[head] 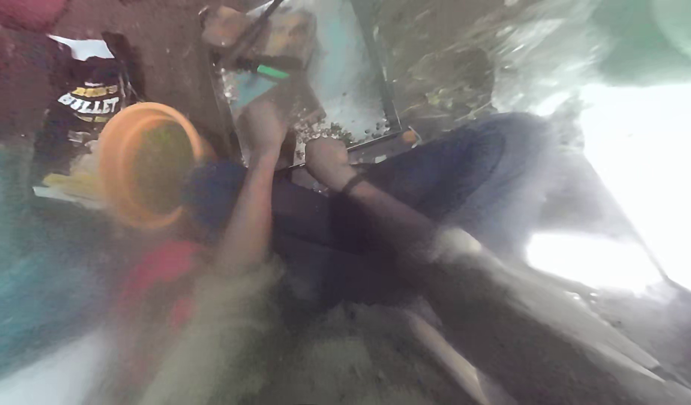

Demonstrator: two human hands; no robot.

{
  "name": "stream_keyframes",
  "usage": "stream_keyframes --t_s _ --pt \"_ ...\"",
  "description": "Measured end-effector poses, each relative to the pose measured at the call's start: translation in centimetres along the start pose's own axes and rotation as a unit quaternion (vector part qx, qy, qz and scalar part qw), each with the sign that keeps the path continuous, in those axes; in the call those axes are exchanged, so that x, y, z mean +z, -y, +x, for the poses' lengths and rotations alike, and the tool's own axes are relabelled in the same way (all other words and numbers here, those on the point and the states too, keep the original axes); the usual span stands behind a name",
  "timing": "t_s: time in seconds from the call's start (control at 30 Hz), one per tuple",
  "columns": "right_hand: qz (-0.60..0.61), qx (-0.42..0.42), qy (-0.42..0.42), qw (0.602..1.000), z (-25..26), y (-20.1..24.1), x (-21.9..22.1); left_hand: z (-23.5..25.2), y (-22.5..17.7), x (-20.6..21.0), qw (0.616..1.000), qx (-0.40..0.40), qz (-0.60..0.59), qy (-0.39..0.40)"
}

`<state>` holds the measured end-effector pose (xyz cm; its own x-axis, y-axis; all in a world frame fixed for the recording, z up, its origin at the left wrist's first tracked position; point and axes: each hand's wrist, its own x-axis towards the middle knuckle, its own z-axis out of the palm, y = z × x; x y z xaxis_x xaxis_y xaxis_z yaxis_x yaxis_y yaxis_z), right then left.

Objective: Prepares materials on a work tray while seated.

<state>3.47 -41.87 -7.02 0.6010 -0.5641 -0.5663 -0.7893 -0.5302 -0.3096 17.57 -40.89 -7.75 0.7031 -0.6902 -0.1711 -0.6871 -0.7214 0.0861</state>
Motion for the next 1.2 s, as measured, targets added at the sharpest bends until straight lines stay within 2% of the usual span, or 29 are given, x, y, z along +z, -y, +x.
stream_keyframes --t_s 0.13,0.27,0.5,0.7,0.8,0.93,1.07,1.2 --pt "0.023 -0.012 -0.034 0.999 0.4 0.5 -1.1 -0.1 0.0 -0.2 0.999 -0.014 -0.036 -0.003" --pt "0.044 -0.048 -0.063 0.996 2.7 1.9 -1.9 0.2 0.3 0.3 0.999 -0.031 -0.009 0.009" --pt "0.040 -0.071 -0.046 0.996 5.3 2.4 -2.3 -0.3 0.3 0.3 1.000 -0.009 -0.013 -0.008" --pt "0.024 -0.044 -0.074 0.996 2.9 1.5 0.0 0.2 0.7 0.5 1.000 -0.001 -0.003 -0.005" --pt "0.006 -0.021 -0.025 0.999 0.8 0.1 0.2 0.3 0.5 0.4 1.000 -0.003 -0.010 -0.003" --pt "0.009 -0.016 -0.031 0.999 0.2 0.0 -0.6 0.3 0.7 0.8 1.000 0.005 -0.028 -0.012" --pt "0.027 -0.042 -0.059 0.997 2.3 1.6 -1.8 0.1 0.6 0.5 1.000 -0.005 -0.014 0.001" --pt "0.041 -0.080 -0.036 0.995 4.7 2.6 -2.6 -0.1 0.6 0.4 1.000 -0.012 0.003 0.010"
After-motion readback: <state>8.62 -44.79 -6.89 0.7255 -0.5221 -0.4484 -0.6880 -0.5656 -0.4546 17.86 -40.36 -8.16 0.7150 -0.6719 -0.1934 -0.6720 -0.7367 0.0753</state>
